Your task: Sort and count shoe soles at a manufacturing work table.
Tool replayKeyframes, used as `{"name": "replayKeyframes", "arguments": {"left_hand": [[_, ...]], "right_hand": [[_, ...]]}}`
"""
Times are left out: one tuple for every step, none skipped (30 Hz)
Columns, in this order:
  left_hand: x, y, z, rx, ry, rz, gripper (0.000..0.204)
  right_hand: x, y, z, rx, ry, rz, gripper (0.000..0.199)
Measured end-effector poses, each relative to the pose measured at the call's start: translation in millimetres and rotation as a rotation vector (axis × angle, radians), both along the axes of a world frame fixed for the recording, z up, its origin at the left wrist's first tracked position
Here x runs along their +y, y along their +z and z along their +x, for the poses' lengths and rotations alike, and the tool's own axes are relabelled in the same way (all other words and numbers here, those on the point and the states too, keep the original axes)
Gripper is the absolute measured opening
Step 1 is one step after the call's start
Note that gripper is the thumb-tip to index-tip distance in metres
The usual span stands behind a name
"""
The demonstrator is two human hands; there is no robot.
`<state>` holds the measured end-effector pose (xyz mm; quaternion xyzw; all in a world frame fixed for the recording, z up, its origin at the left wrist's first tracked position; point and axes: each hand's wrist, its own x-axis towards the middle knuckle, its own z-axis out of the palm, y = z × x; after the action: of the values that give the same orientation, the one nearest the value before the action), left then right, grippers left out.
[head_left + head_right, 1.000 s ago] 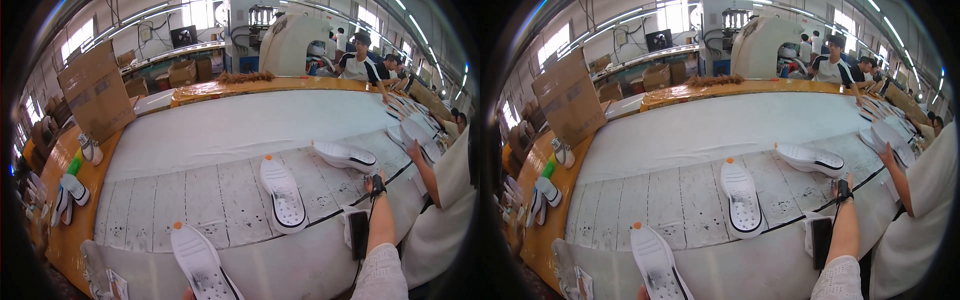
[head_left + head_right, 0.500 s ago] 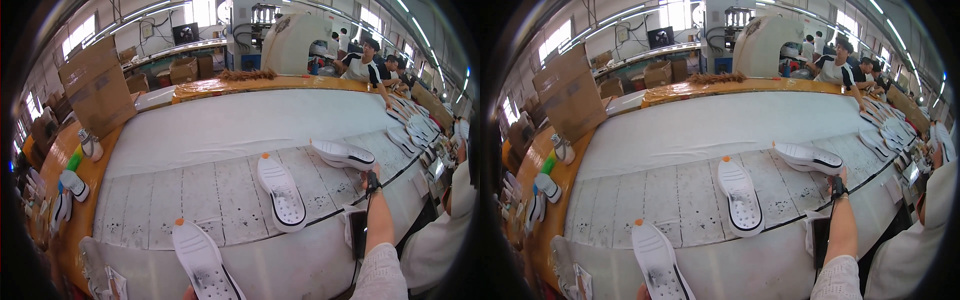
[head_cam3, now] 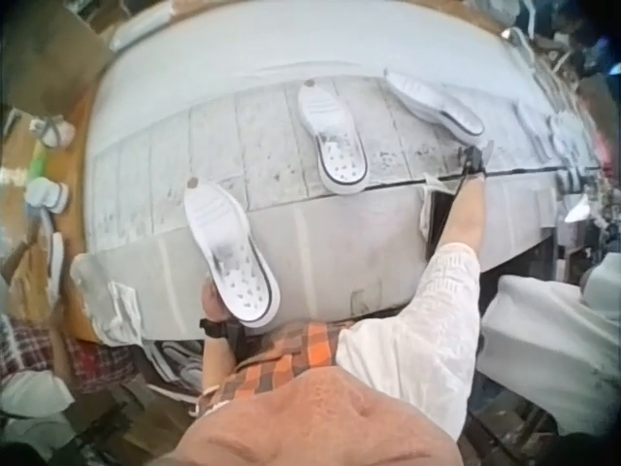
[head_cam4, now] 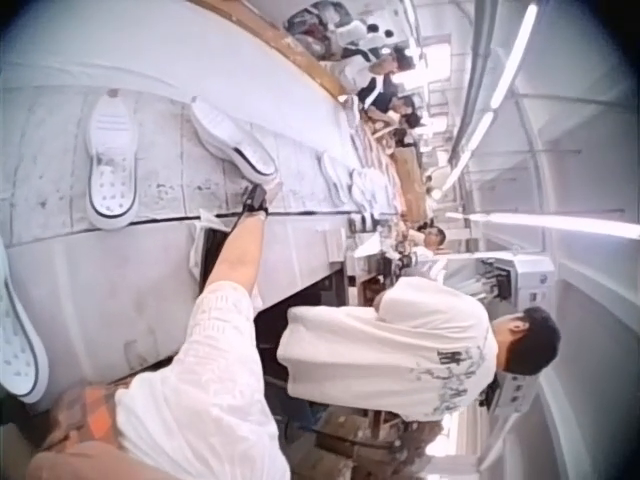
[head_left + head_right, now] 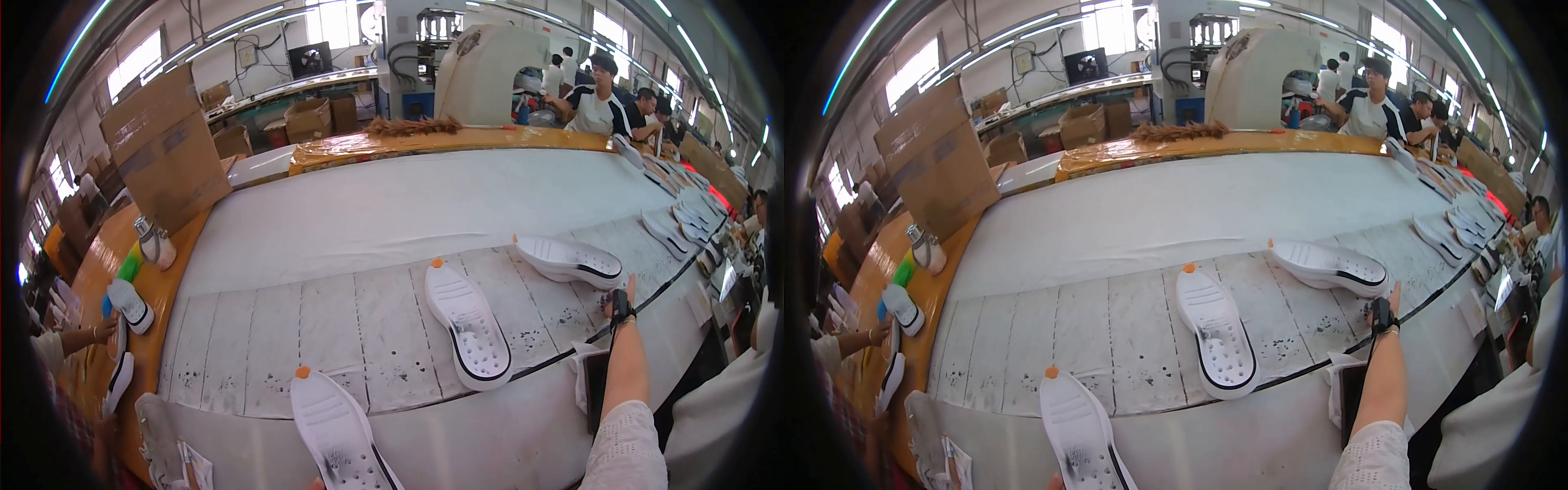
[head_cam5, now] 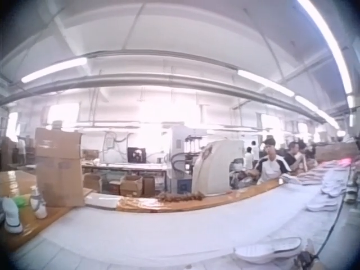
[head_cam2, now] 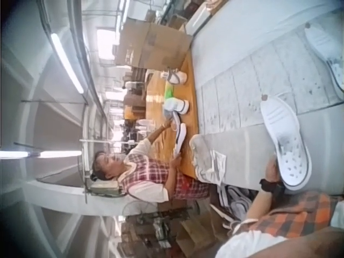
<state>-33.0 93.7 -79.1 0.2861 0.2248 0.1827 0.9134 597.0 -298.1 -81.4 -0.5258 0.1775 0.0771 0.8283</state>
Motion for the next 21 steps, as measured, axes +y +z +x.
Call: {"name": "replayKeyframes", "arguments": {"left_hand": [[-1,2,1,-0.028,0.007,0.035,0.037],[1,2,10,-0.046,-0.002,-0.085,0.036],[-2,10,5,-0.02,0.022,-0.07,0.036],[-6,17,3,0.02,0.073,-0.112,0.036],[-7,19,4,0.044,0.102,-0.166,0.035],[-7,18,7,0.031,0.079,-0.175,0.035],[-7,16,7,0.036,0.076,-0.162,0.036],[-7,15,7,0.039,0.075,-0.149,0.036],[-6,14,5,0.036,0.081,-0.15,0.036],[-1,11,3,0.148,-0.006,0.086,0.036],[0,9,2,0.26,-0.091,0.322,0.037],[-1,8,5,0.256,-0.083,0.324,0.037],[-4,7,11,0.109,-0.038,0.099,0.036],[-6,7,18,-0.04,0.001,-0.125,0.036],[-6,4,27,-0.058,-0.011,-0.129,0.036],[-7,4,26,-0.018,0.008,-0.07,0.034],[-9,8,20,0.025,0.029,-0.013,0.032],[-14,22,23,0.031,0.051,-0.01,0.032],[-19,40,38,0.013,0.07,-0.009,0.041],[-24,50,43,-0.004,0.089,-0.008,0.051],[-27,49,41,-0.007,0.092,-0.005,0.051]], "right_hand": [[-15,-11,8,-0.003,0.019,-0.036,0.072],[-66,-29,34,-0.202,0.148,-0.278,0.065],[-36,-35,28,-0.179,0.173,-0.259,0.065],[6,-16,10,0.028,-0.03,-0.081,0.065],[22,5,-5,0.219,-0.254,0.085,0.065],[0,-5,7,0.21,-0.298,0.13,0.063],[2,-6,7,0.208,-0.298,0.127,0.063],[5,-7,7,0.21,-0.228,-0.043,0.057],[10,-8,7,0.211,-0.153,-0.211,0.054],[14,-13,7,0.122,-0.136,-0.331,0.046],[14,-17,4,0.052,-0.056,-0.273,0.04],[8,-20,2,-0.209,0.084,-0.76,0.042],[-5,-23,5,-0.482,0.218,-1.243,0.045],[-10,-29,11,-0.253,0.109,-0.869,0.054],[-33,-38,19,-0.28,0.063,-0.914,0.054],[-10,-33,11,-0.073,0.155,-0.71,0.049],[21,-21,-10,0.136,0.248,-0.508,0.045],[55,1,-47,0.128,0.272,-0.34,0.038],[68,23,-73,0.11,0.273,-0.175,0.031],[68,18,-70,0.166,0.28,-0.023,0.026],[66,28,-80,0.163,0.284,-0.021,0.026]]}}
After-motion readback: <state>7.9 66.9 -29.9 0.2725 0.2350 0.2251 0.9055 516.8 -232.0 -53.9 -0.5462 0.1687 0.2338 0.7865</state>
